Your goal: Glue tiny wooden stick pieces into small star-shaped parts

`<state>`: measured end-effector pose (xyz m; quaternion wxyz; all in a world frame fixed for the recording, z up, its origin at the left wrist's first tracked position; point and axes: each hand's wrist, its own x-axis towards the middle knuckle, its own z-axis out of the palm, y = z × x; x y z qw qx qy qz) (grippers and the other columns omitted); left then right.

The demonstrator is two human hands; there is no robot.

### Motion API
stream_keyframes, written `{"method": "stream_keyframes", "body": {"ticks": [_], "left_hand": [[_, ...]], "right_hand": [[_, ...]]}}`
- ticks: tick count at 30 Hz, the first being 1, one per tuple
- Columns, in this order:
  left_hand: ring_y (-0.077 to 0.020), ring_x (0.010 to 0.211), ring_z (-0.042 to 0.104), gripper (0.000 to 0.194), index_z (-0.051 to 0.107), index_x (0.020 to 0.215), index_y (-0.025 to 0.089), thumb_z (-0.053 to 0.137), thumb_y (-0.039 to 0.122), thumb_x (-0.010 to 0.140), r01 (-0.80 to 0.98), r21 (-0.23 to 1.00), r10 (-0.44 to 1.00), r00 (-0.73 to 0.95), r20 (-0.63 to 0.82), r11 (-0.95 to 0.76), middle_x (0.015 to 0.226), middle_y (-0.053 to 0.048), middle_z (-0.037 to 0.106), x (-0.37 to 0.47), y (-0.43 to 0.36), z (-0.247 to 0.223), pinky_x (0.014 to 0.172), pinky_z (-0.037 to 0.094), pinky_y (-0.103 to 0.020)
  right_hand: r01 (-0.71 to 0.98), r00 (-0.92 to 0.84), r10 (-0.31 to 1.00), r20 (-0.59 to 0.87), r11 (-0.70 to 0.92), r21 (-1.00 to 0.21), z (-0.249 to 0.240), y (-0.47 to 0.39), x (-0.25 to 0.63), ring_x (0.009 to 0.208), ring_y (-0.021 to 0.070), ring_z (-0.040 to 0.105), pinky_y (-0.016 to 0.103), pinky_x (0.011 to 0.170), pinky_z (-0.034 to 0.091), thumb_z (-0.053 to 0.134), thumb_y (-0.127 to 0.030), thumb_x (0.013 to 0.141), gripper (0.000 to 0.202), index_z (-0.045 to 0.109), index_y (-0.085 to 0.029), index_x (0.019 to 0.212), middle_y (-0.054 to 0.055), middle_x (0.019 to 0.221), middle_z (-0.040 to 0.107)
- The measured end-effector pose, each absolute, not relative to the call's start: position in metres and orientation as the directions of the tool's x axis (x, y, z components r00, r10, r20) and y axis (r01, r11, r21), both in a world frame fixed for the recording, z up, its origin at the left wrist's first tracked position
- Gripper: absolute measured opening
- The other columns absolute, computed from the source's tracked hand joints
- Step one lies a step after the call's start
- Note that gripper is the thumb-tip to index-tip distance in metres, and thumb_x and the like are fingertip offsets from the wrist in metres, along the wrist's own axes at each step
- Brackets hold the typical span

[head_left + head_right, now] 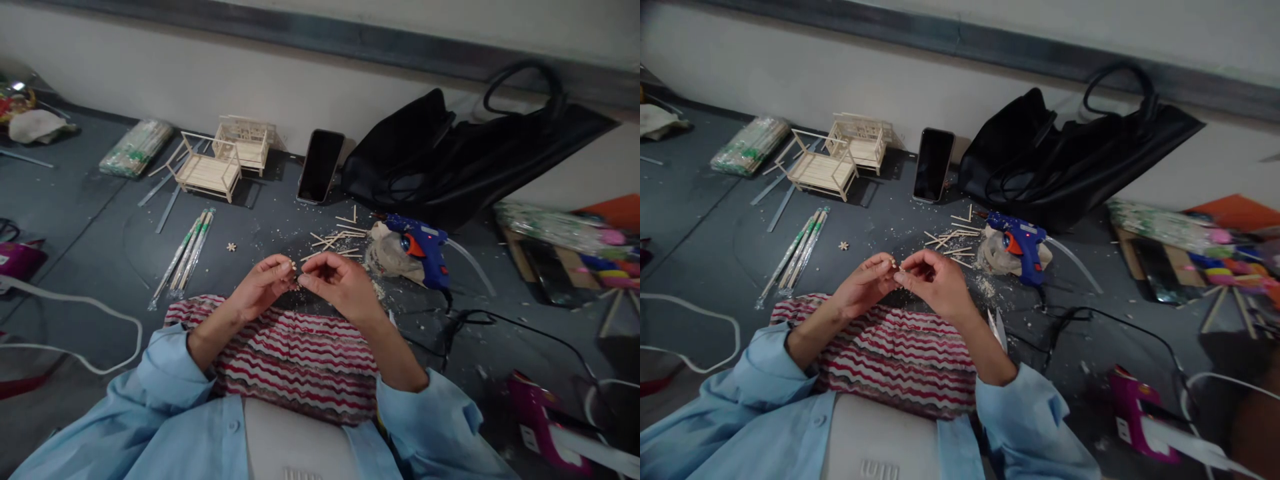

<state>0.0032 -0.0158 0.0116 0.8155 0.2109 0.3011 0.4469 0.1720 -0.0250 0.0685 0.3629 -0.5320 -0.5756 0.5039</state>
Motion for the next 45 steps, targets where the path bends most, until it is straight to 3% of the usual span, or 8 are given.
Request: {"method": "stream_keyframes", "body": {"ticks": [4, 9, 19, 26, 31, 41, 43, 45], "left_hand": [[-0.0071, 0.063, 0.053, 0.028, 0.067, 0.075, 0.017, 0.087, 0.034, 0.065, -0.652, 0.575, 0.869, 0.387, -0.309, 0.495, 0.062, 0.005, 0.055, 0.004, -0.016, 0.011, 0.068, 0.047, -0.022], [-0.0075, 0.064, 0.056, 0.032, 0.067, 0.075, 0.017, 0.089, 0.036, 0.061, -0.643, 0.607, 0.884, 0.352, -0.308, 0.467, 0.067, 0.004, 0.062, 0.007, -0.018, 0.011, 0.068, 0.047, -0.023], [-0.0096, 0.066, 0.058, 0.029, 0.072, 0.080, 0.018, 0.087, 0.038, 0.065, -0.602, 0.638, 0.872, 0.407, -0.271, 0.480, 0.070, 0.001, 0.066, 0.008, -0.021, 0.006, 0.074, 0.047, -0.027], [-0.0095, 0.071, 0.057, 0.028, 0.075, 0.087, 0.017, 0.086, 0.034, 0.067, -0.546, 0.734, 0.895, 0.401, -0.195, 0.404, 0.078, -0.001, 0.067, 0.003, -0.019, 0.012, 0.072, 0.044, -0.024], [-0.0093, 0.069, 0.055, 0.025, 0.074, 0.081, 0.016, 0.087, 0.031, 0.065, -0.462, 0.812, 0.908, 0.373, -0.188, 0.358, 0.076, 0.000, 0.067, 0.002, -0.019, 0.012, 0.068, 0.041, -0.023], [-0.0103, 0.068, 0.055, 0.023, 0.072, 0.073, 0.015, 0.087, 0.031, 0.063, -0.394, 0.836, 0.871, 0.457, -0.181, 0.381, 0.071, 0.000, 0.065, -0.001, -0.017, 0.013, 0.070, 0.041, -0.025], [-0.0113, 0.068, 0.057, 0.024, 0.073, 0.075, 0.017, 0.086, 0.033, 0.064, -0.436, 0.810, 0.871, 0.459, -0.177, 0.393, 0.072, -0.001, 0.065, -0.001, -0.017, 0.012, 0.069, 0.041, -0.026], [-0.0123, 0.070, 0.058, 0.025, 0.073, 0.076, 0.018, 0.086, 0.035, 0.064, -0.503, 0.771, 0.879, 0.452, -0.150, 0.390, 0.074, -0.001, 0.064, -0.001, -0.017, 0.012, 0.072, 0.044, -0.028]], "right_hand": [[0.378, -0.122, 0.993, 0.004, 0.050, -0.924, 0.068, -0.030, 0.166, 0.067, 0.0144, 0.054, 0.028, 0.064, 0.043, 0.077, -0.028, 0.073, 0.014, 0.069, -0.024, 0.084, 0.000, 0.077, 0.065], [0.402, -0.094, 0.993, 0.072, 0.104, -0.910, 0.066, -0.032, 0.161, 0.067, 0.0158, 0.056, 0.029, 0.063, 0.044, 0.074, -0.027, 0.077, 0.007, 0.068, -0.025, 0.080, 0.001, 0.077, 0.066], [0.396, -0.078, 0.994, 0.077, 0.101, -0.913, 0.069, -0.033, 0.162, 0.066, 0.0171, 0.059, 0.030, 0.063, 0.045, 0.071, -0.029, 0.079, 0.005, 0.069, -0.025, 0.077, 0.002, 0.075, 0.070], [0.410, -0.107, 0.993, 0.042, 0.082, -0.908, 0.076, -0.030, 0.167, 0.062, 0.0151, 0.057, 0.028, 0.060, 0.043, 0.071, -0.028, 0.079, 0.007, 0.068, -0.023, 0.075, 0.001, 0.071, 0.069], [0.418, -0.149, 0.989, 0.017, 0.078, -0.905, 0.076, -0.029, 0.169, 0.061, 0.0142, 0.056, 0.028, 0.059, 0.042, 0.070, -0.027, 0.078, 0.005, 0.069, -0.023, 0.076, 0.000, 0.071, 0.068], [0.487, -0.274, 0.962, 0.017, 0.154, -0.860, 0.091, -0.032, 0.182, 0.062, 0.0140, 0.056, 0.028, 0.060, 0.042, 0.070, -0.027, 0.080, 0.004, 0.070, -0.024, 0.078, 0.000, 0.073, 0.068], [0.570, -0.184, 0.979, 0.087, 0.178, -0.802, 0.105, -0.036, 0.196, 0.065, 0.0160, 0.058, 0.030, 0.062, 0.044, 0.069, -0.032, 0.082, 0.008, 0.070, -0.024, 0.084, 0.002, 0.078, 0.069], [0.723, 0.038, 0.964, 0.264, 0.156, -0.673, 0.118, -0.039, 0.215, 0.068, 0.0181, 0.059, 0.033, 0.065, 0.045, 0.064, -0.035, 0.085, 0.013, 0.069, -0.023, 0.090, 0.004, 0.082, 0.068]]}}
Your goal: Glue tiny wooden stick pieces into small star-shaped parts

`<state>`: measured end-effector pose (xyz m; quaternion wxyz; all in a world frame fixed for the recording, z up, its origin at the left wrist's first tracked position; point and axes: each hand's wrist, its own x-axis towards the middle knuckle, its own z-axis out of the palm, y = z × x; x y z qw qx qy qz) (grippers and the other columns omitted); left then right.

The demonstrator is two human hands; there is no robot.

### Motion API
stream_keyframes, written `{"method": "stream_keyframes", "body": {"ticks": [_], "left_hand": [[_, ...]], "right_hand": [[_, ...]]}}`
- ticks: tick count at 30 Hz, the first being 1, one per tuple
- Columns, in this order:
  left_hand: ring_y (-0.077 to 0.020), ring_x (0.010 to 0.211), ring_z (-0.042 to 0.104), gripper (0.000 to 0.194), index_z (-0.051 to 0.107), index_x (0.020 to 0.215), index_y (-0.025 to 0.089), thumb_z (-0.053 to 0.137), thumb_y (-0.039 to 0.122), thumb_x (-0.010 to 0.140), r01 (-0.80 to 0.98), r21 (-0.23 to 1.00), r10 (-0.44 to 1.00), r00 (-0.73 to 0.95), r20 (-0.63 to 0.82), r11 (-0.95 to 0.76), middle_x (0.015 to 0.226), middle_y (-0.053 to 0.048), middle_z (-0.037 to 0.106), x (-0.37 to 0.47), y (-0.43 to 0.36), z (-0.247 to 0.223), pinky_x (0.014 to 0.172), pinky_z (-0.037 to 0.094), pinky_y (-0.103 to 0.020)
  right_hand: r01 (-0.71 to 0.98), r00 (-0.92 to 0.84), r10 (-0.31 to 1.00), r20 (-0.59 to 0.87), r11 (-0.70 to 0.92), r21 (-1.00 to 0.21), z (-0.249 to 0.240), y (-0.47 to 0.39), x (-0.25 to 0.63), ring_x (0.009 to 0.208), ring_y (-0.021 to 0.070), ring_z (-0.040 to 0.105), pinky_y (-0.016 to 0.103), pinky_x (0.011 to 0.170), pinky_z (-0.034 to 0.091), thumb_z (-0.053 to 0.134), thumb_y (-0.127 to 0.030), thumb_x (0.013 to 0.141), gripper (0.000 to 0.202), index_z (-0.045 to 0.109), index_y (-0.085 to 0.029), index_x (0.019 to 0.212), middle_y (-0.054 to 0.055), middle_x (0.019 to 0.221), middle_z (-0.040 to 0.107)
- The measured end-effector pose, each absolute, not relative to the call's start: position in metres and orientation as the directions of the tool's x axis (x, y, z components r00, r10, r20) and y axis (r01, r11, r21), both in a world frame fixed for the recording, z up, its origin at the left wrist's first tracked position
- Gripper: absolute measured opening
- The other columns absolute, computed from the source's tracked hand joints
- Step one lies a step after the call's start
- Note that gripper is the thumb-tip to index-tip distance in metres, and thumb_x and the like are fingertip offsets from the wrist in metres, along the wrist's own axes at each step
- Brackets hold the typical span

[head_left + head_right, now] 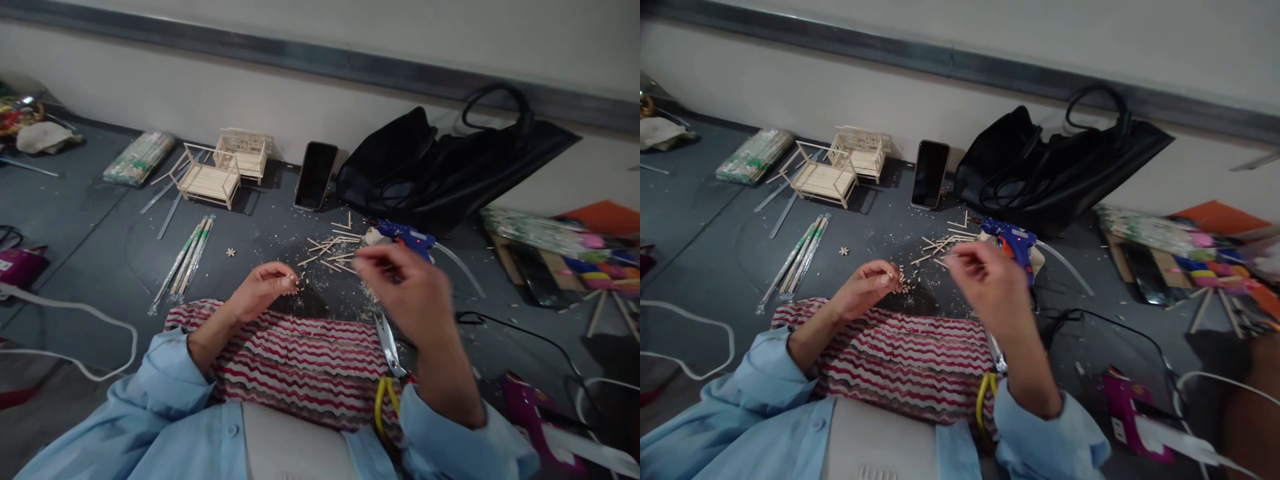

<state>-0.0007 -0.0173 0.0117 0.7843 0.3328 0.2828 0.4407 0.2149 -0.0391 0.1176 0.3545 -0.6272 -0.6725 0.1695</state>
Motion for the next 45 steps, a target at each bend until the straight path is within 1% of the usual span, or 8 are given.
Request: {"method": "stream_keyframes", "body": {"ticks": [3, 5, 9, 15, 20, 25, 36, 45], "left_hand": [[-0.0118, 0.070, 0.054, 0.025, 0.071, 0.075, 0.020, 0.086, 0.037, 0.065, -0.594, 0.719, 0.896, 0.435, -0.092, 0.362, 0.073, 0.000, 0.059, 0.000, -0.018, 0.011, 0.075, 0.045, -0.031], [-0.0108, 0.068, 0.049, 0.025, 0.069, 0.075, 0.020, 0.085, 0.039, 0.067, -0.637, 0.688, 0.901, 0.429, -0.058, 0.348, 0.071, 0.001, 0.054, 0.001, -0.018, 0.011, 0.073, 0.045, -0.030], [-0.0102, 0.067, 0.046, 0.025, 0.067, 0.076, 0.021, 0.082, 0.040, 0.071, -0.681, 0.642, 0.900, 0.434, -0.035, 0.353, 0.069, 0.002, 0.050, 0.003, -0.018, 0.009, 0.072, 0.044, -0.030], [-0.0096, 0.067, 0.047, 0.023, 0.068, 0.078, 0.019, 0.082, 0.035, 0.072, -0.749, 0.538, 0.910, 0.404, -0.089, 0.386, 0.071, 0.002, 0.052, 0.005, -0.016, 0.006, 0.072, 0.044, -0.028], [-0.0088, 0.063, 0.045, 0.023, 0.068, 0.080, 0.018, 0.083, 0.033, 0.071, -0.809, 0.467, 0.933, 0.337, -0.128, 0.356, 0.067, 0.003, 0.051, 0.006, -0.014, 0.005, 0.069, 0.044, -0.026], [-0.0087, 0.063, 0.046, 0.024, 0.069, 0.080, 0.017, 0.084, 0.032, 0.070, -0.827, 0.429, 0.932, 0.331, -0.149, 0.362, 0.068, 0.002, 0.053, 0.007, -0.013, 0.004, 0.068, 0.044, -0.025], [-0.0076, 0.061, 0.048, 0.020, 0.071, 0.079, 0.018, 0.084, 0.031, 0.071, -0.847, 0.346, 0.914, 0.351, -0.206, 0.403, 0.067, 0.003, 0.054, 0.012, -0.017, 0.004, 0.067, 0.044, -0.025], [-0.0079, 0.060, 0.047, 0.028, 0.070, 0.075, 0.017, 0.088, 0.036, 0.064, -0.790, 0.428, 0.898, 0.378, -0.224, 0.439, 0.064, 0.004, 0.052, 0.016, -0.024, 0.004, 0.068, 0.044, -0.025]], "right_hand": [[0.918, 0.310, 0.770, 0.557, -0.090, -0.386, 0.128, -0.042, 0.248, 0.075, 0.0251, 0.059, 0.041, 0.072, 0.045, 0.060, -0.039, 0.087, 0.019, 0.065, -0.021, 0.089, 0.009, 0.084, 0.066], [0.899, 0.426, 0.756, 0.497, -0.290, -0.329, 0.127, -0.041, 0.267, 0.077, 0.0301, 0.059, 0.043, 0.068, 0.042, 0.059, -0.047, 0.086, 0.022, 0.059, -0.025, 0.081, 0.011, 0.080, 0.064], [0.749, 0.559, 0.807, 0.190, -0.394, -0.533, 0.114, -0.035, 0.284, 0.056, 0.0242, 0.051, 0.037, 0.052, 0.033, 0.067, -0.053, 0.080, 0.034, 0.050, -0.028, 0.064, 0.007, 0.062, 0.058], [0.170, 0.556, 0.820, -0.139, -0.276, -0.946, 0.101, -0.037, 0.281, 0.045, 0.0122, 0.045, 0.026, 0.036, 0.035, 0.077, -0.048, 0.071, 0.030, 0.065, -0.022, 0.064, 0.001, 0.058, 0.057], [-0.174, 0.408, 0.900, -0.151, -0.086, -0.981, 0.100, -0.059, 0.269, 0.057, 0.0111, 0.049, 0.021, 0.040, 0.042, 0.081, -0.040, 0.068, 0.023, 0.069, -0.022, 0.073, 0.001, 0.069, 0.057], [-0.422, 0.153, 0.972, -0.179, -0.100, -0.901, 0.091, -0.061, 0.246, 0.054, 0.0094, 0.041, 0.018, 0.036, 0.035, 0.087, -0.051, 0.059, 0.046, 0.069, -0.025, 0.093, -0.003, 0.069, 0.045], [-0.027, 0.046, 0.987, -0.154, -0.153, -0.988, 0.031, -0.073, 0.218, 0.080, 0.0255, 0.072, 0.039, 0.076, 0.059, 0.076, -0.049, 0.077, 0.036, 0.069, -0.023, 0.100, 0.007, 0.085, 0.076], [0.246, 0.006, 1.000, 0.007, 0.006, -0.969, 0.049, -0.086, 0.209, 0.076, 0.0210, 0.072, 0.031, 0.072, 0.059, 0.059, -0.050, 0.090, 0.036, 0.063, -0.023, 0.114, 0.005, 0.083, 0.075]]}}
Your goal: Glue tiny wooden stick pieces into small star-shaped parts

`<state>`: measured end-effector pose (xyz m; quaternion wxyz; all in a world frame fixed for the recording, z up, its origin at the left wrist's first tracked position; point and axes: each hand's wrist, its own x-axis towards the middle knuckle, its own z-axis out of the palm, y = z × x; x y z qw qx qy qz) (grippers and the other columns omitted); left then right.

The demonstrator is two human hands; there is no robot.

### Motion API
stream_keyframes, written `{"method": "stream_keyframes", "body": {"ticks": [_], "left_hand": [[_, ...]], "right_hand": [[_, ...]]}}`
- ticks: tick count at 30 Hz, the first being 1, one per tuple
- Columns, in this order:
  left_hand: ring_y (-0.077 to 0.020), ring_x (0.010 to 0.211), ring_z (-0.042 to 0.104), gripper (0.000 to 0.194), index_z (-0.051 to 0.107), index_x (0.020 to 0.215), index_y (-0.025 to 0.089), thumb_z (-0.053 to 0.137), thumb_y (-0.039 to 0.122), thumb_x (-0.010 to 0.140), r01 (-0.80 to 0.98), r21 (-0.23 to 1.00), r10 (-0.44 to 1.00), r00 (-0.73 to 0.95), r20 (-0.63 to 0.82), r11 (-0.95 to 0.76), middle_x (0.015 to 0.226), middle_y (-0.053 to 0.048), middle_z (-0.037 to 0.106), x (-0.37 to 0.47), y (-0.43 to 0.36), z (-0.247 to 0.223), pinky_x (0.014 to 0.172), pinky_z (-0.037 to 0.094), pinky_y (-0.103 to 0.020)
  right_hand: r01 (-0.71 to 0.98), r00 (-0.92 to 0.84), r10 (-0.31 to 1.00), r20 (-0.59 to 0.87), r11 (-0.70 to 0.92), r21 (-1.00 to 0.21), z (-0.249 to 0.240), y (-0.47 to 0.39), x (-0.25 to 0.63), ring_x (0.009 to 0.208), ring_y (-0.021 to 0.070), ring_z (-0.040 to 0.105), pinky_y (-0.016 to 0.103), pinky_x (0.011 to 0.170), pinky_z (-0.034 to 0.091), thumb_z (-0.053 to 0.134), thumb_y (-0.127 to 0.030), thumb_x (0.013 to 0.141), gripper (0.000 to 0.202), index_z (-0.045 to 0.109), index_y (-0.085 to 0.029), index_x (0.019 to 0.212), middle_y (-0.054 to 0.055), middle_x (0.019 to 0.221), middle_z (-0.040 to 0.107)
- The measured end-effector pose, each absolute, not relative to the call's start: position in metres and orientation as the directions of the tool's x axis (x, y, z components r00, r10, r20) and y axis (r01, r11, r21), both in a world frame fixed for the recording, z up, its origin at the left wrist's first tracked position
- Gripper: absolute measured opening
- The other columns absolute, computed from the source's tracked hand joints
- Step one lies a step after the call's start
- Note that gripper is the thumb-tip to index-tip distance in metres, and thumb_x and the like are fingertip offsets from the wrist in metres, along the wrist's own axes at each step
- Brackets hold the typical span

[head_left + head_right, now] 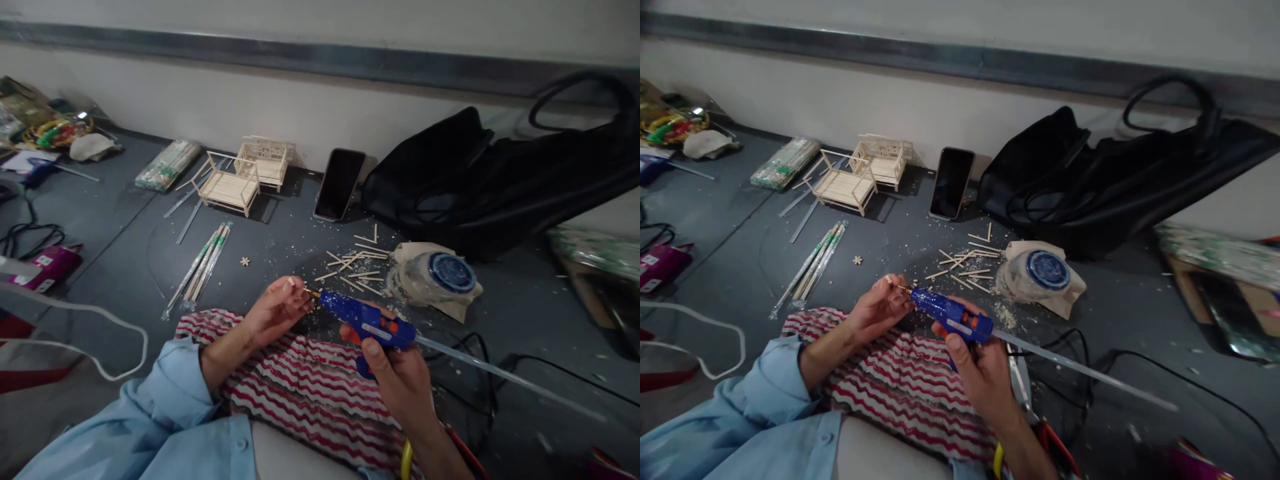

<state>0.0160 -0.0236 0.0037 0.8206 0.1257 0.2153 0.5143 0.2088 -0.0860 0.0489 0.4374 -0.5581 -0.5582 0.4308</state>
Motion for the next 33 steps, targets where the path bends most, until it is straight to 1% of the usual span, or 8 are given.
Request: {"method": "stream_keyframes", "body": {"ticks": [4, 7, 11, 14, 19, 25, 29, 33], "left_hand": [[-0.0079, 0.059, 0.046, 0.029, 0.070, 0.076, 0.017, 0.088, 0.037, 0.065, -0.766, 0.444, 0.886, 0.396, -0.243, 0.464, 0.063, 0.004, 0.050, 0.016, -0.025, 0.003, 0.070, 0.045, -0.026], [-0.0078, 0.059, 0.046, 0.031, 0.070, 0.075, 0.017, 0.088, 0.039, 0.064, -0.750, 0.461, 0.881, 0.401, -0.253, 0.474, 0.062, 0.004, 0.049, 0.017, -0.026, 0.003, 0.071, 0.045, -0.027], [-0.0077, 0.059, 0.046, 0.032, 0.072, 0.075, 0.016, 0.088, 0.040, 0.063, -0.732, 0.486, 0.879, 0.403, -0.256, 0.477, 0.060, 0.004, 0.049, 0.018, -0.026, 0.003, 0.069, 0.044, -0.025], [-0.0078, 0.060, 0.046, 0.032, 0.072, 0.075, 0.016, 0.089, 0.040, 0.063, -0.727, 0.495, 0.879, 0.404, -0.252, 0.476, 0.061, 0.004, 0.049, 0.018, -0.026, 0.003, 0.067, 0.042, -0.024], [-0.0088, 0.061, 0.047, 0.033, 0.071, 0.075, 0.016, 0.088, 0.042, 0.063, -0.722, 0.508, 0.883, 0.390, -0.261, 0.469, 0.062, 0.003, 0.049, 0.018, -0.027, 0.002, 0.069, 0.043, -0.026], [-0.0092, 0.061, 0.046, 0.035, 0.071, 0.075, 0.016, 0.089, 0.042, 0.061, -0.715, 0.514, 0.881, 0.384, -0.276, 0.473, 0.063, 0.003, 0.048, 0.018, -0.027, 0.002, 0.070, 0.043, -0.027], [-0.0094, 0.063, 0.046, 0.035, 0.072, 0.076, 0.017, 0.089, 0.043, 0.060, -0.709, 0.523, 0.881, 0.383, -0.278, 0.473, 0.063, 0.003, 0.048, 0.018, -0.027, 0.002, 0.072, 0.043, -0.027], [-0.0096, 0.063, 0.047, 0.034, 0.073, 0.076, 0.017, 0.089, 0.042, 0.060, -0.710, 0.523, 0.882, 0.386, -0.271, 0.471, 0.064, 0.003, 0.049, 0.018, -0.027, 0.001, 0.071, 0.043, -0.027]], "right_hand": [[0.257, -0.027, 0.999, 0.038, 0.044, -0.965, 0.045, -0.092, 0.207, 0.076, 0.0179, 0.070, 0.027, 0.070, 0.058, 0.057, -0.047, 0.093, 0.041, 0.055, -0.025, 0.128, 0.004, 0.086, 0.072], [0.271, -0.045, 0.998, 0.053, 0.063, -0.961, 0.041, -0.095, 0.207, 0.078, 0.0170, 0.069, 0.027, 0.073, 0.057, 0.055, -0.044, 0.095, 0.040, 0.053, -0.026, 0.131, 0.005, 0.090, 0.071], [0.296, -0.069, 0.993, 0.097, 0.113, -0.948, 0.039, -0.095, 0.208, 0.081, 0.0163, 0.068, 0.029, 0.079, 0.056, 0.053, -0.041, 0.097, 0.037, 0.051, -0.028, 0.131, 0.005, 0.096, 0.070], [0.301, -0.076, 0.991, 0.106, 0.124, -0.946, 0.037, -0.096, 0.209, 0.080, 0.0155, 0.068, 0.028, 0.078, 0.056, 0.053, -0.040, 0.097, 0.037, 0.051, -0.028, 0.131, 0.005, 0.097, 0.069], [0.308, -0.080, 0.991, 0.105, 0.124, -0.943, 0.036, -0.098, 0.210, 0.079, 0.0162, 0.069, 0.028, 0.075, 0.057, 0.054, -0.037, 0.096, 0.037, 0.051, -0.027, 0.131, 0.007, 0.103, 0.069], [0.338, -0.087, 0.990, 0.113, 0.136, -0.931, 0.034, -0.098, 0.211, 0.077, 0.0174, 0.068, 0.030, 0.073, 0.056, 0.054, -0.038, 0.096, 0.037, 0.051, -0.024, 0.130, 0.007, 0.099, 0.070], [0.351, -0.098, 0.986, 0.133, 0.159, -0.923, 0.034, -0.097, 0.212, 0.078, 0.0165, 0.068, 0.028, 0.073, 0.056, 0.053, -0.036, 0.096, 0.035, 0.050, -0.025, 0.130, 0.007, 0.103, 0.069], [0.356, -0.109, 0.984, 0.143, 0.173, -0.918, 0.034, -0.096, 0.212, 0.078, 0.0163, 0.068, 0.028, 0.074, 0.055, 0.053, -0.034, 0.097, 0.035, 0.049, -0.026, 0.130, 0.006, 0.100, 0.069]]}}
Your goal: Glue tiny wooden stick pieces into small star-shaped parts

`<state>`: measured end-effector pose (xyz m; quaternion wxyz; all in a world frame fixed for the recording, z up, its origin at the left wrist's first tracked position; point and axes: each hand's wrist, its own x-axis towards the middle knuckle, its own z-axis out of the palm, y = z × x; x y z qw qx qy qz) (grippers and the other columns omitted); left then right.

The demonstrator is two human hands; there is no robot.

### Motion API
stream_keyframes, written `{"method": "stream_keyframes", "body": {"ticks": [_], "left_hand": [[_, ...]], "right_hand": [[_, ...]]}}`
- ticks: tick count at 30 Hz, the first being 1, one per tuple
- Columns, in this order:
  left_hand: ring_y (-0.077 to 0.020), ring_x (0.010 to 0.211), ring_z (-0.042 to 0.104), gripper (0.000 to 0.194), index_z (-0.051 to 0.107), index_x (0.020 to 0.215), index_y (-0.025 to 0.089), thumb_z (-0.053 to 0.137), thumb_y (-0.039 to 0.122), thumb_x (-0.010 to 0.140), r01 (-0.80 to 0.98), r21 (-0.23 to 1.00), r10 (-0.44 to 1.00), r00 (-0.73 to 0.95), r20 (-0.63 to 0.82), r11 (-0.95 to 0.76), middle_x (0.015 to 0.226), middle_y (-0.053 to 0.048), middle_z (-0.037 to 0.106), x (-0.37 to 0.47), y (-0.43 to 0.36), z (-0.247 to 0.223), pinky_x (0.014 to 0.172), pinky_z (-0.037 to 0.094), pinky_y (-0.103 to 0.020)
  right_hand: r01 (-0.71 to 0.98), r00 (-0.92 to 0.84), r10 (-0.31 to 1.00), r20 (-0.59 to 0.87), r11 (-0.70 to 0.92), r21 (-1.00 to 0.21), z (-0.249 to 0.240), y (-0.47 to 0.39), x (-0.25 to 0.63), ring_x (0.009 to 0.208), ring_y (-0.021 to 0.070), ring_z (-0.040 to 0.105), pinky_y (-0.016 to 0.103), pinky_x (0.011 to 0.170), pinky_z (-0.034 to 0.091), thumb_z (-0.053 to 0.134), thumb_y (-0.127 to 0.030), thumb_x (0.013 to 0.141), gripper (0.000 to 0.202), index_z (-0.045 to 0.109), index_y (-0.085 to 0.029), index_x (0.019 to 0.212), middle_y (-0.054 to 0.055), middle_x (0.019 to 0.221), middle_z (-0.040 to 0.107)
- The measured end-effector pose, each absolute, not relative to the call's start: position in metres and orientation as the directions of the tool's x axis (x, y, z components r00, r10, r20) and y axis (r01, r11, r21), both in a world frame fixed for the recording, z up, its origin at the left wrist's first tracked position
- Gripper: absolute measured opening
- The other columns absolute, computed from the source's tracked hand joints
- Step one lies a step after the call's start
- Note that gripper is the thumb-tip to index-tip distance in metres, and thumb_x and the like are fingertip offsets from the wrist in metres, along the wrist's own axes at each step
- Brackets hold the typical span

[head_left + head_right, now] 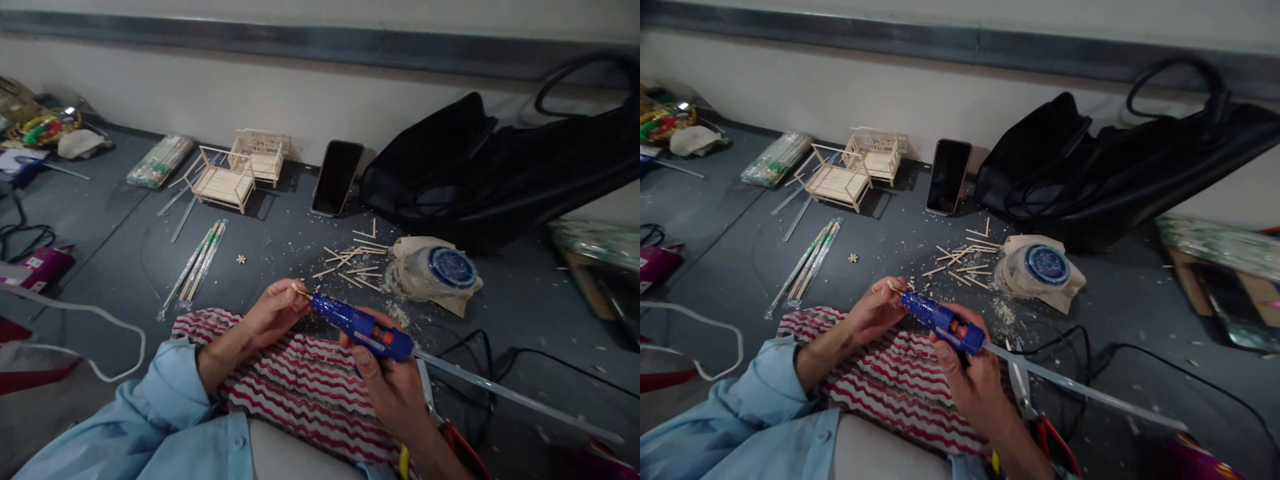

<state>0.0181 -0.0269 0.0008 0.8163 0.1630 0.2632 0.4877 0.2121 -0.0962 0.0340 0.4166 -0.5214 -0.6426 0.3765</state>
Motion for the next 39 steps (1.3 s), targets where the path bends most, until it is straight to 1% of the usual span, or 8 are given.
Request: {"method": "stream_keyframes", "body": {"ticks": [8, 15, 22, 26, 32, 36, 39], "left_hand": [[-0.0096, 0.063, 0.048, 0.033, 0.073, 0.075, 0.016, 0.089, 0.041, 0.060, -0.714, 0.521, 0.884, 0.386, -0.265, 0.468, 0.063, 0.003, 0.051, 0.0183, -0.0271, 0.0013, 0.070, 0.043, -0.026], [-0.0090, 0.062, 0.048, 0.033, 0.073, 0.075, 0.017, 0.090, 0.040, 0.060, -0.714, 0.513, 0.879, 0.390, -0.274, 0.477, 0.063, 0.003, 0.051, 0.0184, -0.0273, 0.0013, 0.071, 0.044, -0.027], [-0.0092, 0.062, 0.049, 0.033, 0.072, 0.074, 0.016, 0.089, 0.040, 0.061, -0.717, 0.510, 0.880, 0.395, -0.265, 0.476, 0.062, 0.003, 0.051, 0.0186, -0.0267, 0.0020, 0.070, 0.042, -0.027], [-0.0088, 0.061, 0.047, 0.034, 0.072, 0.073, 0.015, 0.089, 0.041, 0.061, -0.716, 0.518, 0.883, 0.387, -0.266, 0.469, 0.062, 0.003, 0.050, 0.0194, -0.0269, 0.0032, 0.067, 0.040, -0.026], [-0.0089, 0.061, 0.047, 0.035, 0.071, 0.073, 0.015, 0.090, 0.041, 0.059, -0.711, 0.515, 0.878, 0.388, -0.281, 0.479, 0.061, 0.003, 0.050, 0.0194, -0.0266, 0.0041, 0.068, 0.041, -0.027], [-0.0090, 0.061, 0.047, 0.035, 0.071, 0.073, 0.016, 0.090, 0.042, 0.059, -0.709, 0.519, 0.879, 0.383, -0.286, 0.477, 0.061, 0.003, 0.050, 0.0193, -0.0265, 0.0043, 0.068, 0.041, -0.027], [-0.0088, 0.060, 0.046, 0.034, 0.072, 0.074, 0.016, 0.090, 0.041, 0.060, -0.715, 0.514, 0.881, 0.387, -0.274, 0.474, 0.061, 0.003, 0.050, 0.0195, -0.0264, 0.0043, 0.067, 0.040, -0.026]], "right_hand": [[0.377, -0.089, 0.989, 0.118, 0.143, -0.915, 0.0337, -0.0979, 0.2115, 0.077, 0.0185, 0.068, 0.031, 0.074, 0.056, 0.053, -0.039, 0.096, 0.036, 0.050, -0.024, 0.129, 0.007, 0.096, 0.071], [0.409, -0.063, 0.992, 0.107, 0.124, -0.904, 0.0320, -0.0986, 0.2121, 0.079, 0.0203, 0.069, 0.034, 0.076, 0.057, 0.053, -0.044, 0.095, 0.037, 0.054, -0.022, 0.125, 0.009, 0.100, 0.070], [0.424, -0.061, 0.992, 0.112, 0.127, -0.897, 0.0281, -0.0995, 0.2145, 0.079, 0.0202, 0.069, 0.034, 0.075, 0.056, 0.053, -0.042, 0.095, 0.037, 0.053, -0.023, 0.127, 0.010, 0.107, 0.070], [0.432, -0.040, 0.992, 0.116, 0.122, -0.894, 0.0280, -0.1001, 0.2142, 0.081, 0.0219, 0.069, 0.036, 0.078, 0.056, 0.054, -0.044, 0.095, 0.038, 0.054, -0.023, 0.126, 0.010, 0.107, 0.070], [0.445, -0.035, 0.996, 0.084, 0.091, -0.891, 0.0262, -0.1006, 0.2147, 0.084, 0.0231, 0.069, 0.036, 0.075, 0.056, 0.053, -0.047, 0.094, 0.039, 0.054, -0.023, 0.125, 0.012, 0.110, 0.070], [0.452, -0.040, 0.995, 0.093, 0.101, -0.887, 0.0255, -0.1005, 0.2156, 0.086, 0.0240, 0.068, 0.037, 0.077, 0.056, 0.052, -0.047, 0.094, 0.041, 0.054, -0.021, 0.126, 0.013, 0.109, 0.070], [0.451, -0.045, 0.994, 0.098, 0.108, -0.886, 0.0276, -0.0996, 0.2150, 0.087, 0.0232, 0.068, 0.037, 0.080, 0.055, 0.052, -0.046, 0.095, 0.038, 0.054, -0.022, 0.125, 0.012, 0.111, 0.069]]}}
